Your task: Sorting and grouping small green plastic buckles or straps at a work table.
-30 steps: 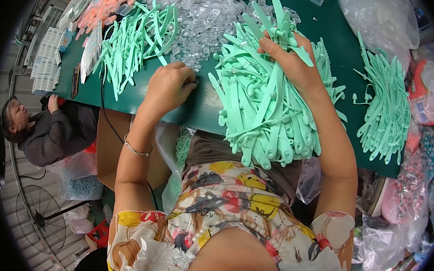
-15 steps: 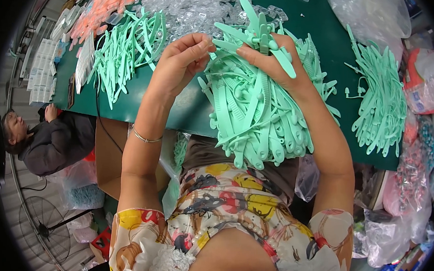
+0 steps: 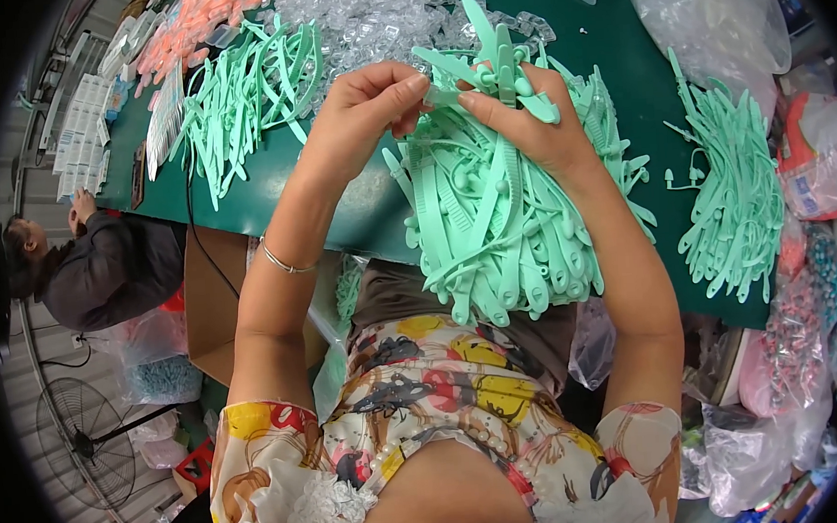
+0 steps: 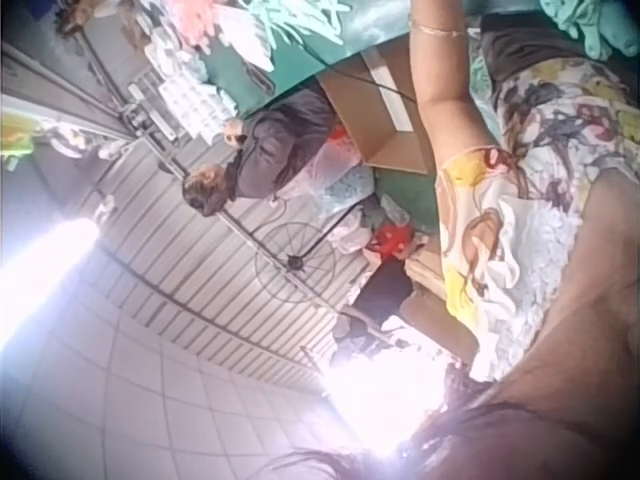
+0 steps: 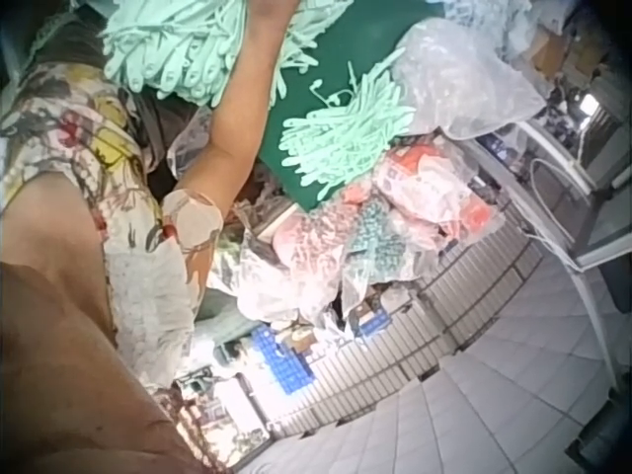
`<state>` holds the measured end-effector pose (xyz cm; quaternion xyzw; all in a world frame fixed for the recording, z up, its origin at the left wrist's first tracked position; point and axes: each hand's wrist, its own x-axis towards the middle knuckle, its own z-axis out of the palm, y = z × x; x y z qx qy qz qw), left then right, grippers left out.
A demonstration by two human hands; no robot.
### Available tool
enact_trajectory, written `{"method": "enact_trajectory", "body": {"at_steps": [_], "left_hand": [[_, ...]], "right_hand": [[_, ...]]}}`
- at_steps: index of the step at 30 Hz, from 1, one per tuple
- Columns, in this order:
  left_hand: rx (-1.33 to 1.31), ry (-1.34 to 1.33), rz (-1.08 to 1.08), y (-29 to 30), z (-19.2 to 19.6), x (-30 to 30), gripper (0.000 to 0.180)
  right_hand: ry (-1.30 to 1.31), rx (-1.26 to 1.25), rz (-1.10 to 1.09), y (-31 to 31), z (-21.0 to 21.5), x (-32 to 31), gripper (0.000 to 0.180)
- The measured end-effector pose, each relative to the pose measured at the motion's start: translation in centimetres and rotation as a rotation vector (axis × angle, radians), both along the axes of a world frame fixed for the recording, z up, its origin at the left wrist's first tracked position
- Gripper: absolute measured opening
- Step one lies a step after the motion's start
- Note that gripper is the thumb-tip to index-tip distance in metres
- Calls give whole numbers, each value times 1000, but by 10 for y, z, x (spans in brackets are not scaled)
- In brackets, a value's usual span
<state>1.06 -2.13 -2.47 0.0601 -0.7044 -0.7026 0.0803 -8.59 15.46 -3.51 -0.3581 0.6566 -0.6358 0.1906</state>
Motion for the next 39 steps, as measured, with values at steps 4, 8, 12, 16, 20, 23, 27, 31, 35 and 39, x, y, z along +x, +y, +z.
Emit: {"method": "enact_trajectory", "body": {"at_steps": [4,8,12,16,20,23,27,31,35,39], "left_hand": [[-357,48,92,13,-12,-8,20],[-170,74,102,29,-13,-15,18],[-136,163,154,27,-22,-15,17],[-35,99,189,20,-16,-9,17],[38,89,182,12,-18,-6,17],[-42,57,194,2,-24,-7,19],[-181,-22,224,-22,-26,-3,19],[-380,115,301,-45,-25,12,18],[-659,42,276,-76,-14,56,16],[-940,-207,64,-76,-9,99,16]], "right_hand": [[64,-25,-15,-2,-3,1,23],[129,-22,14,0,-10,-4,23],[131,60,-10,-2,-6,-3,24],[117,57,-22,-2,-6,-3,24],[55,39,14,-1,-4,-2,25],[58,-19,-1,-3,-7,-1,24],[83,-51,-36,-2,-5,-3,19],[-25,-2,-61,3,-4,-4,18],[-145,-69,-11,0,-4,-4,23],[-77,-51,21,-1,-4,-6,25]]}}
